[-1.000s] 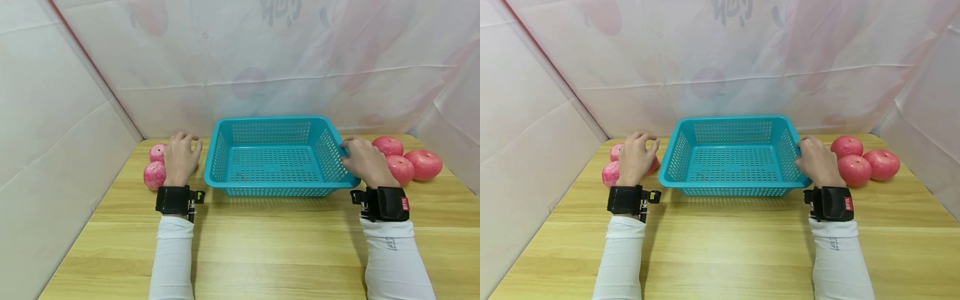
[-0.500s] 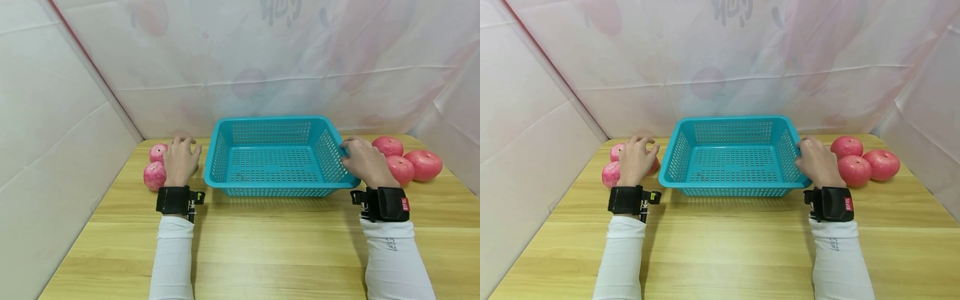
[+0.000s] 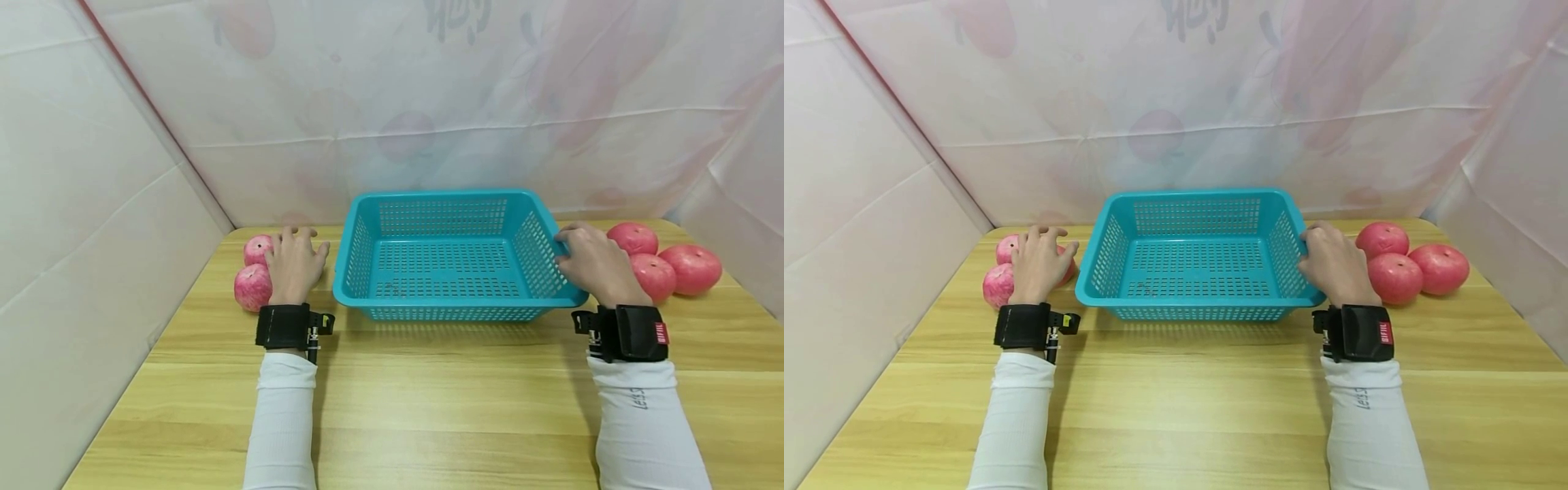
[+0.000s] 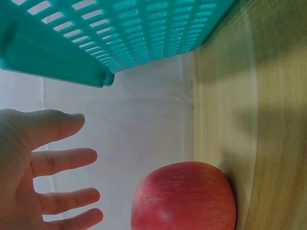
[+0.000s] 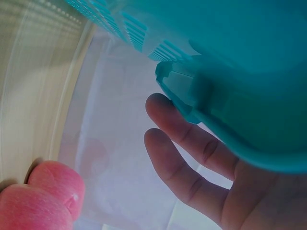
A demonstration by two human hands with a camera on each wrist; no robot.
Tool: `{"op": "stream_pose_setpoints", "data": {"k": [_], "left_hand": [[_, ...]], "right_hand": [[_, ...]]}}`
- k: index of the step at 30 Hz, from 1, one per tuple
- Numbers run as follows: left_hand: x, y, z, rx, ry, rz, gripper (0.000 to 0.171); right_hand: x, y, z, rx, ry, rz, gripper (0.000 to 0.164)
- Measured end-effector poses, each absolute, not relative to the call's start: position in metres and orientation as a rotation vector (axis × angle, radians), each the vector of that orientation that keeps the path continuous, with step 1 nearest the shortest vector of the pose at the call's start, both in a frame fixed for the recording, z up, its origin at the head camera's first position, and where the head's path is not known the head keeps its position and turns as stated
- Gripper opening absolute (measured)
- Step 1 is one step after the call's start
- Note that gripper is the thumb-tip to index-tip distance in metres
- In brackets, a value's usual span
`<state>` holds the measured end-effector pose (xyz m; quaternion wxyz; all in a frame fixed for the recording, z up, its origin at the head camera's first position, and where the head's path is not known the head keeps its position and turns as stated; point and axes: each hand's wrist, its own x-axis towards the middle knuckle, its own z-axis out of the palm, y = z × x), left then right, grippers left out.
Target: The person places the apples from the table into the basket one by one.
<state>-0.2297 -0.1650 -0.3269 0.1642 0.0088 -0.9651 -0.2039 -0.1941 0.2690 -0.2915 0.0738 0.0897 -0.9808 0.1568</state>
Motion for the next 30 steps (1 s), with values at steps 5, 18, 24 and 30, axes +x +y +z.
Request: {"op": "stream_pose_setpoints", "data": {"k": [5, 18, 24, 30], "left_hand": [[-0.2302, -0.1665, -0.3275, 0.052, -2.782, -0.590, 0.043], [-0.2319, -0.1673, -0.3301, 0.082, -2.834, -0.594, 0.048], [-0.2322, -0.1675, -0.3319, 0.097, -2.862, -0.613, 0.049], [-0.2324, -0.1683, -0.3335, 0.105, -2.874, -0.626, 0.049]], "right_hand": [[-0.1943, 0.2687, -0.2917, 0.272, -2.941, 0.473, 0.039], [-0.1939, 0.2689, -0.2924, 0.267, -2.941, 0.478, 0.039], [-0.1939, 0.2686, -0.2923, 0.257, -2.948, 0.478, 0.039], [-0.1937, 0.2690, -0.2914, 0.261, -2.948, 0.470, 0.039]]}}
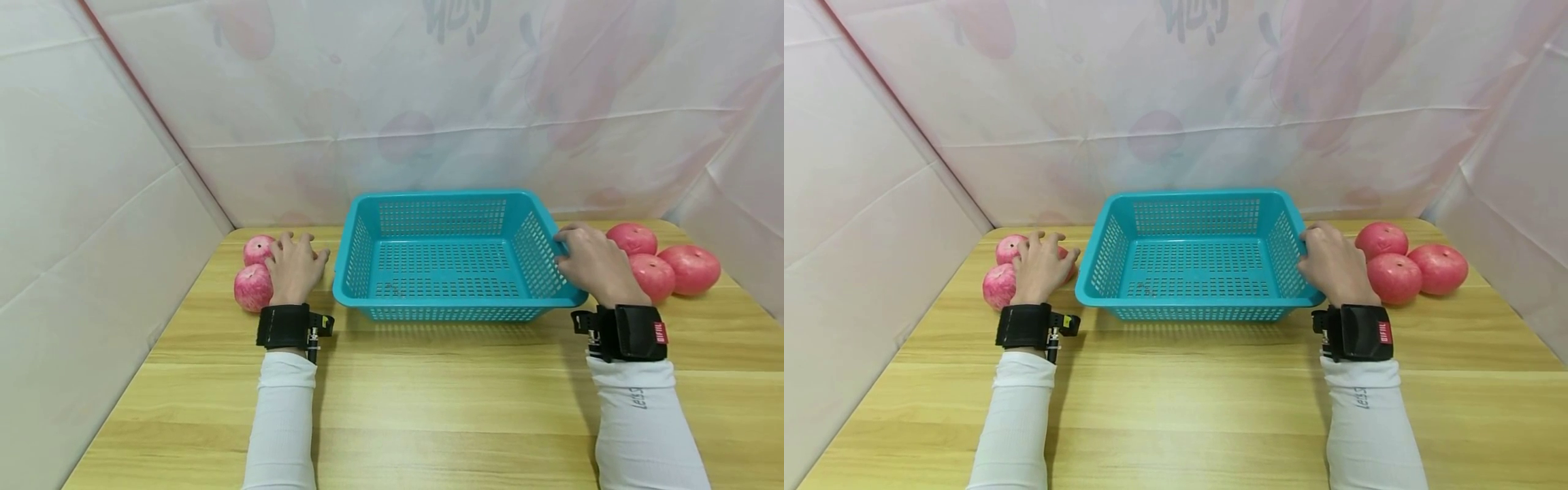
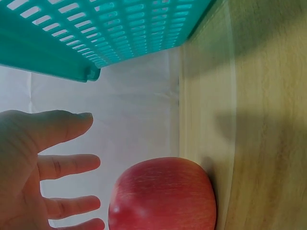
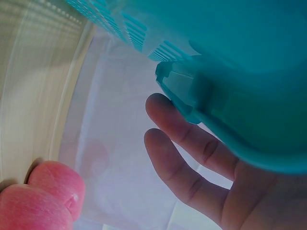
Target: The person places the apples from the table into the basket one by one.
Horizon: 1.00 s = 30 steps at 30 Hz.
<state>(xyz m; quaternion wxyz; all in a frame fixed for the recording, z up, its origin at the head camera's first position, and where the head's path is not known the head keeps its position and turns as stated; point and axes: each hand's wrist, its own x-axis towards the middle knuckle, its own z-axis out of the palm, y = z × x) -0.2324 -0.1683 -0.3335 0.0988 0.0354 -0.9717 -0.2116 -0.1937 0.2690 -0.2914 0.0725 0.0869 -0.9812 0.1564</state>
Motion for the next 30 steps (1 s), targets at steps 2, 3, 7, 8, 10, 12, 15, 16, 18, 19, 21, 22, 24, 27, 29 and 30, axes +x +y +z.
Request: {"op": "stream_pose_setpoints", "data": {"k": [2, 3, 7, 8, 10, 12, 15, 16, 18, 19, 21, 22, 24, 27, 29, 30], "left_hand": [[-0.232, -0.168, -0.334, 0.104, -2.875, -0.625, 0.049], [-0.232, -0.168, -0.334, 0.103, -2.876, -0.624, 0.048], [-0.233, -0.169, -0.335, 0.103, -2.889, -0.616, 0.048], [-0.233, -0.169, -0.336, 0.104, -2.891, -0.615, 0.048], [-0.234, -0.168, -0.336, 0.104, -2.891, -0.615, 0.047], [-0.234, -0.168, -0.337, 0.106, -2.890, -0.610, 0.047], [-0.234, -0.169, -0.338, 0.109, -2.896, -0.598, 0.048], [-0.235, -0.169, -0.338, 0.112, -2.900, -0.593, 0.048], [-0.234, -0.170, -0.339, 0.114, -2.906, -0.584, 0.049], [-0.235, -0.170, -0.340, 0.113, -2.909, -0.580, 0.049], [-0.235, -0.171, -0.342, 0.115, -2.913, -0.572, 0.049], [-0.235, -0.171, -0.343, 0.115, -2.916, -0.568, 0.050], [-0.235, -0.171, -0.344, 0.114, -2.920, -0.557, 0.050], [-0.235, -0.172, -0.345, 0.121, -2.922, -0.545, 0.050], [-0.235, -0.172, -0.345, 0.125, -2.923, -0.536, 0.050], [-0.236, -0.172, -0.346, 0.127, -2.924, -0.534, 0.050]], "right_hand": [[-0.193, 0.269, -0.291, 0.261, -2.947, 0.469, 0.039], [-0.193, 0.269, -0.291, 0.261, -2.946, 0.467, 0.039], [-0.193, 0.269, -0.291, 0.256, -2.951, 0.466, 0.040], [-0.193, 0.269, -0.291, 0.256, -2.952, 0.464, 0.040], [-0.193, 0.269, -0.291, 0.255, -2.956, 0.462, 0.040], [-0.193, 0.269, -0.291, 0.254, -2.957, 0.461, 0.040], [-0.193, 0.270, -0.291, 0.254, -2.960, 0.458, 0.040], [-0.193, 0.270, -0.291, 0.253, -2.961, 0.457, 0.040], [-0.193, 0.270, -0.291, 0.252, -2.963, 0.457, 0.040], [-0.193, 0.269, -0.291, 0.252, -2.963, 0.457, 0.040], [-0.193, 0.269, -0.291, 0.253, -2.964, 0.460, 0.039], [-0.193, 0.269, -0.291, 0.255, -2.964, 0.461, 0.039], [-0.193, 0.269, -0.291, 0.258, -2.963, 0.461, 0.039], [-0.193, 0.269, -0.291, 0.264, -2.960, 0.458, 0.039], [-0.193, 0.269, -0.291, 0.266, -2.957, 0.455, 0.039], [-0.193, 0.269, -0.291, 0.267, -2.956, 0.455, 0.039]]}}
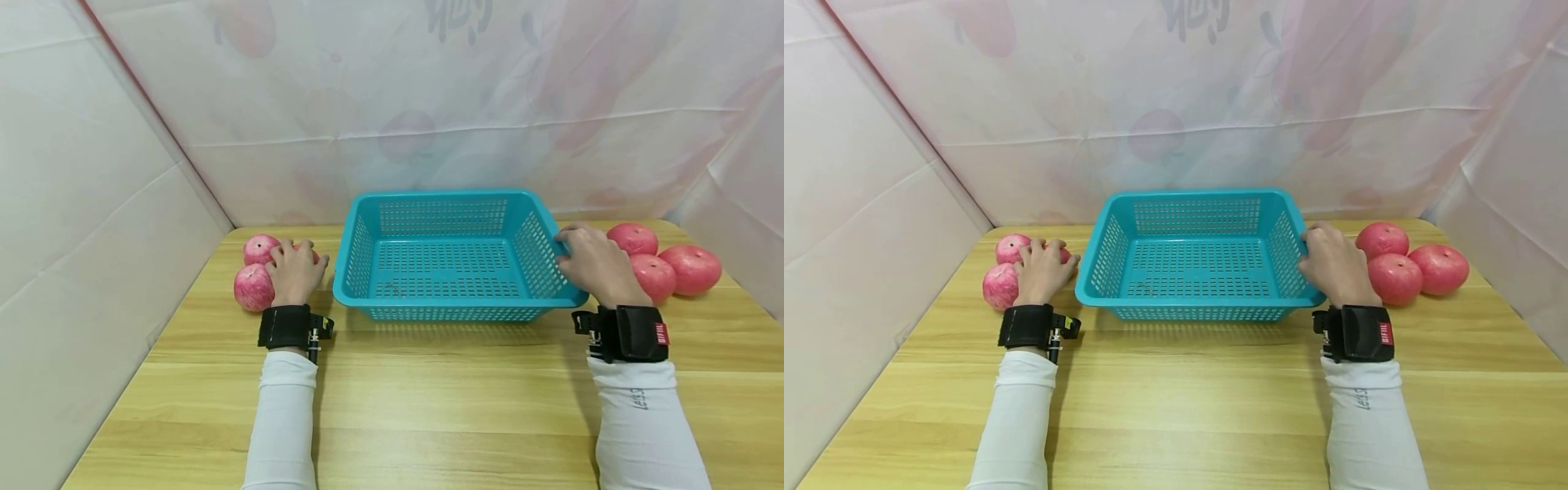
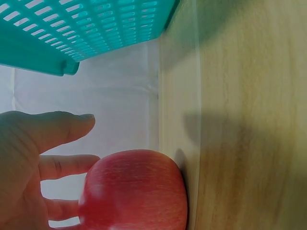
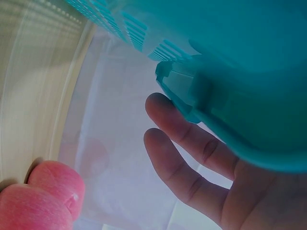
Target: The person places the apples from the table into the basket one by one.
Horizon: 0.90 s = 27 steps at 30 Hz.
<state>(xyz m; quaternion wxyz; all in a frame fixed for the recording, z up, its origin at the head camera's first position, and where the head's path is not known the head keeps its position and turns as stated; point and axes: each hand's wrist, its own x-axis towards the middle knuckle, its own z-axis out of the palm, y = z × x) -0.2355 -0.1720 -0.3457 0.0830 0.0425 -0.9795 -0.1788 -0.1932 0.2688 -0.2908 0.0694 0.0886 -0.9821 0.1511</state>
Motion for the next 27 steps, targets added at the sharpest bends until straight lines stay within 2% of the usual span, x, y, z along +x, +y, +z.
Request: {"op": "stream_pose_setpoints", "data": {"k": [27], "left_hand": [[-0.2345, -0.1710, -0.3456, 0.102, -2.870, -0.536, 0.039]], "right_hand": [[-0.1933, 0.2687, -0.2911, 0.265, -2.954, 0.468, 0.040]]}}
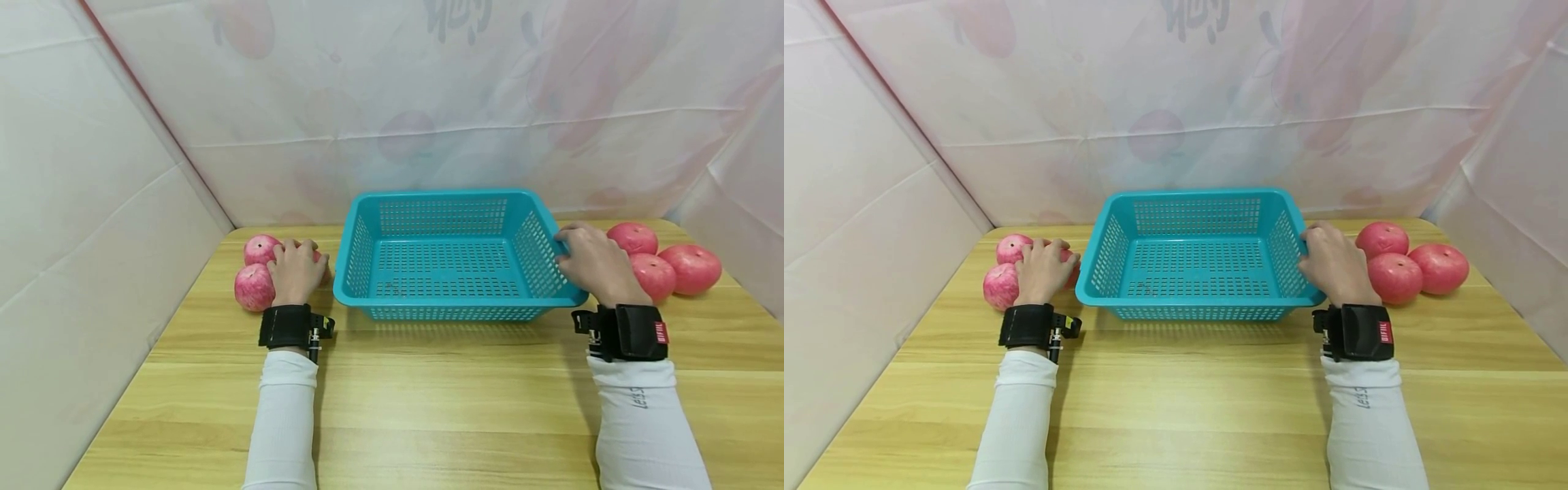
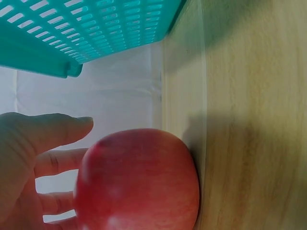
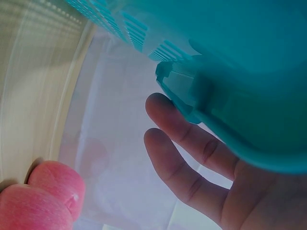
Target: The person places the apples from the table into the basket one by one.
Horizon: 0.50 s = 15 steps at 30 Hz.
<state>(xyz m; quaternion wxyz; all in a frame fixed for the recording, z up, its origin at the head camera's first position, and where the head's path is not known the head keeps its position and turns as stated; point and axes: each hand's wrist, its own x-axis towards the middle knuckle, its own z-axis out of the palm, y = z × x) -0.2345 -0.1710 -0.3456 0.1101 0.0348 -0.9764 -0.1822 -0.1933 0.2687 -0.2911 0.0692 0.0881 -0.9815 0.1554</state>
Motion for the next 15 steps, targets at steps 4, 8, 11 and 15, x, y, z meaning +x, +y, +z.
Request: {"op": "stream_pose_setpoints", "data": {"k": [4, 8, 11, 15], "left_hand": [[-0.2355, -0.1706, -0.3464, 0.110, -2.864, -0.528, 0.038], [-0.2365, -0.1709, -0.3474, 0.111, -2.878, -0.536, 0.039], [-0.2372, -0.1714, -0.3485, 0.111, -2.894, -0.543, 0.041], [-0.2376, -0.1716, -0.3496, 0.108, -2.908, -0.539, 0.042]], "right_hand": [[-0.1936, 0.2688, -0.2914, 0.267, -2.950, 0.472, 0.040], [-0.1936, 0.2691, -0.2914, 0.267, -2.951, 0.474, 0.040], [-0.1939, 0.2691, -0.2914, 0.266, -2.953, 0.475, 0.040], [-0.1939, 0.2690, -0.2914, 0.270, -2.952, 0.475, 0.040]]}}
